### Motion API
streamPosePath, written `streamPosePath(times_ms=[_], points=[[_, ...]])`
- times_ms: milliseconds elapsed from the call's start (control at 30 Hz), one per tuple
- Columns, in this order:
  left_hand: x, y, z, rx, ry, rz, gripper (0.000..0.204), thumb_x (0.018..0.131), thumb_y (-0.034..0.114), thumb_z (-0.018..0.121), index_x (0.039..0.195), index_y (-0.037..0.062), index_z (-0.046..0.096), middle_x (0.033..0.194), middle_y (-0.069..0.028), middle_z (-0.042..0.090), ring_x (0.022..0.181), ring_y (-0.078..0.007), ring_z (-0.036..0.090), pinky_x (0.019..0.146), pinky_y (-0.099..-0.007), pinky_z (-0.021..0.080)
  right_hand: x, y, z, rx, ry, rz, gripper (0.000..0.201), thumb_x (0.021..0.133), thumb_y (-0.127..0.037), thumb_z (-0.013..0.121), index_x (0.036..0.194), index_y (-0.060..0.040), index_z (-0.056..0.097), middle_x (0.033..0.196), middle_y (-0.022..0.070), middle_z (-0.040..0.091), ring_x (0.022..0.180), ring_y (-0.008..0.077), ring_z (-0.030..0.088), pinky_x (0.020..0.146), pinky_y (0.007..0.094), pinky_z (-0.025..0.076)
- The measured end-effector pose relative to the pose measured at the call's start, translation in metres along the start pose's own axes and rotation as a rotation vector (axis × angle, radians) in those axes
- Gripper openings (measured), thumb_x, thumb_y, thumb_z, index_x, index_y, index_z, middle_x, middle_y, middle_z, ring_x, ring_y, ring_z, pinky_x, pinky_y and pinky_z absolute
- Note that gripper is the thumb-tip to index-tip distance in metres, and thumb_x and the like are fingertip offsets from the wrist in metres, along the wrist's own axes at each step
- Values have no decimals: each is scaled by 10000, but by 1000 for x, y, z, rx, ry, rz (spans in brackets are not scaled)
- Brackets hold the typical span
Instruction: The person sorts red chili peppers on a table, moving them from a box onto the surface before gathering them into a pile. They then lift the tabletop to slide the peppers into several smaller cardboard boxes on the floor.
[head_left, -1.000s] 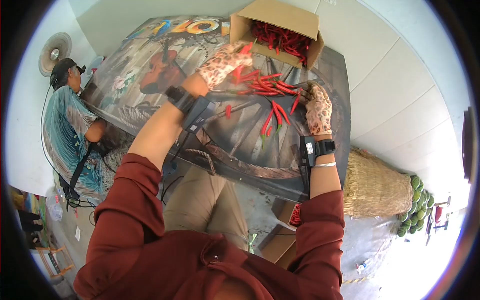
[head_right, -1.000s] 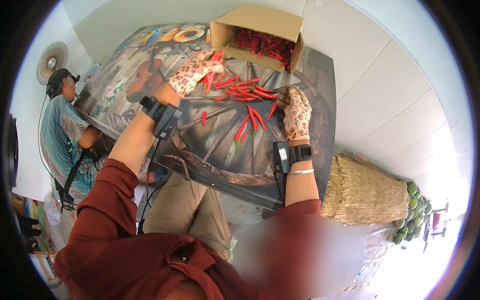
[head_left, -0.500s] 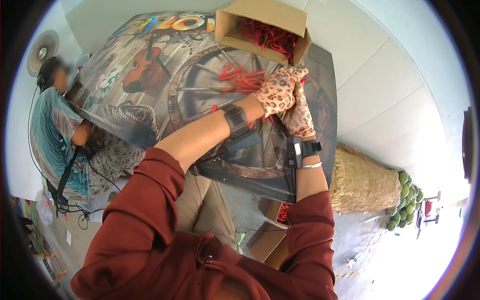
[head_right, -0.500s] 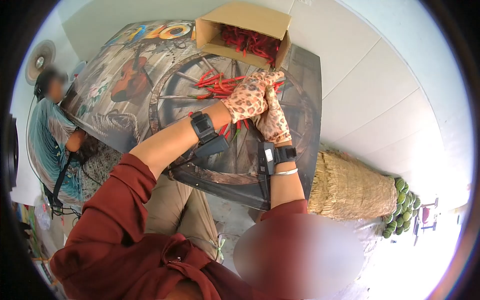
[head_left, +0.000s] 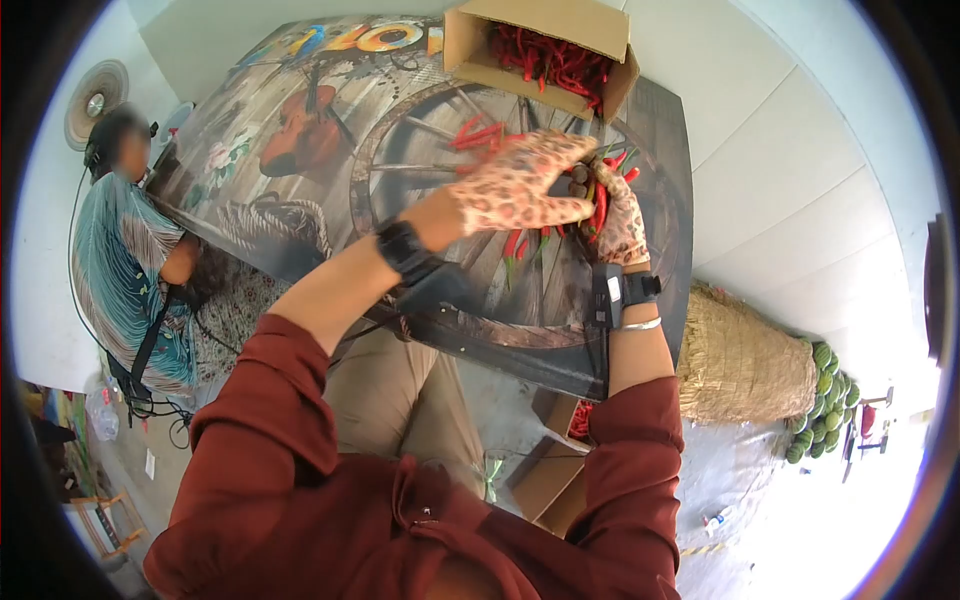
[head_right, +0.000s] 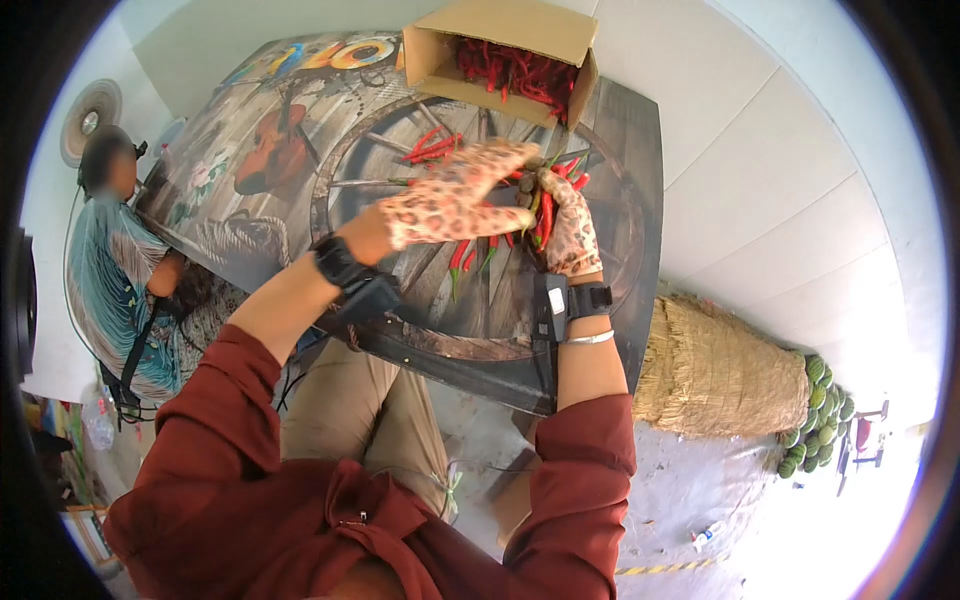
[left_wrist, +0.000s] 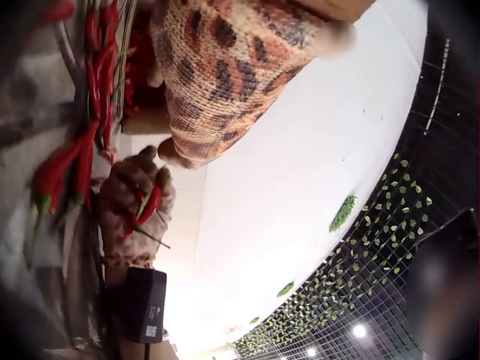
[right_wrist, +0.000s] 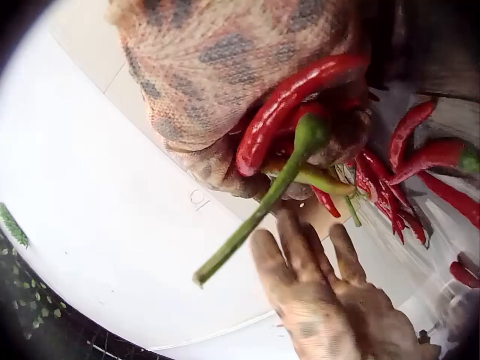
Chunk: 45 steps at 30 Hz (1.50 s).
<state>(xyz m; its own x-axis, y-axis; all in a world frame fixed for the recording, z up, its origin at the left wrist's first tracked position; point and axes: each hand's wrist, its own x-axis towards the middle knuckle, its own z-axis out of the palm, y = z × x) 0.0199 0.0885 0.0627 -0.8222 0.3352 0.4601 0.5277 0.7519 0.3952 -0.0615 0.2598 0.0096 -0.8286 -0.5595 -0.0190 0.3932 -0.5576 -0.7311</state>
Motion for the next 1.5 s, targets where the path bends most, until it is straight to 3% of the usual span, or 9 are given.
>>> streamPosePath(times_ms=[167, 300, 567, 633, 700, 833, 900, 933, 1500], points=[[-80, -8, -66, -132, -14, -90, 386, 839, 125, 543, 1224, 95, 534, 1275, -105, 513, 1213, -289, 444, 1044, -367, 347, -2, -5, 3, -4, -104, 11, 264, 887, -176, 554, 1088, -5, 551, 823, 40, 571, 664, 135, 545, 542, 251, 473], [-107, -48, -59, 237, -262, -71, 322, 828, 113, 566, 1149, 108, 585, 1247, -97, 527, 1168, -278, 471, 1019, -363, 365, 1, -5, 1, 6, -89, 9, 252, 895, -171, 539, 1084, -5, 550, 822, 41, 573, 647, 130, 542, 527, 247, 467], [-102, -52, -38, 178, -166, -161, 240, 858, 244, 584, 1055, 113, 629, 1029, -116, 576, 1040, -289, 527, 924, -389, 408, 0, -6, 1, 2, -97, -34, 300, 910, -189, 516, 1127, 18, 511, 836, 41, 545, 672, 134, 523, 557, 260, 447], [-93, -61, -37, 176, 55, -230, 214, 854, 222, 598, 1003, 70, 616, 1065, -122, 575, 1057, -288, 526, 913, -362, 418, 1, -5, -1, 24, -113, -32, 299, 910, -193, 519, 1125, 15, 512, 837, 40, 543, 675, 133, 522, 560, 264, 445], [-82, -76, -34, 147, 178, -246, 240, 864, 257, 586, 998, 60, 612, 1057, -127, 578, 1041, -293, 529, 895, -372, 420, 0, -5, -1, 53, -131, -24, 299, 910, -198, 521, 1122, 13, 512, 839, 40, 541, 677, 133, 520, 564, 268, 443], [-44, -82, -36, 107, -148, -425, 525, 832, 320, 595, 1258, 34, 481, 1147, -198, 576, 1102, -335, 520, 971, -412, 384, 0, -6, 2, 30, -114, -28, 299, 909, -207, 529, 1117, 7, 515, 841, 39, 540, 684, 133, 516, 574, 268, 433], [-44, -94, -11, 391, 92, -285, 618, 805, 327, 600, 1314, 31, 415, 1323, -241, 443, 1213, -362, 442, 1039, -399, 325, 1, -6, 3, 16, -56, -26, 295, 910, -200, 528, 1117, 8, 515, 838, 41, 540, 691, 135, 517, 579, 266, 434], [-33, -91, -23, 239, -150, -418, 661, 791, 312, 601, 1332, 7, 377, 1434, -251, 284, 1279, -378, 369, 1070, -394, 292, 2, -5, 1, 53, -97, -28, 291, 909, -198, 531, 1115, 8, 517, 836, 43, 540, 696, 139, 519, 581, 270, 434], [-40, -114, -38, 311, -238, -533, 582, 851, 240, 535, 1310, -84, 379, 1318, -252, 416, 1224, -354, 406, 1024, -362, 335, 3, -6, -1, 78, -115, -11, 296, 910, -176, 519, 1137, 13, 508, 834, 45, 543, 690, 144, 522, 591, 280, 441]])
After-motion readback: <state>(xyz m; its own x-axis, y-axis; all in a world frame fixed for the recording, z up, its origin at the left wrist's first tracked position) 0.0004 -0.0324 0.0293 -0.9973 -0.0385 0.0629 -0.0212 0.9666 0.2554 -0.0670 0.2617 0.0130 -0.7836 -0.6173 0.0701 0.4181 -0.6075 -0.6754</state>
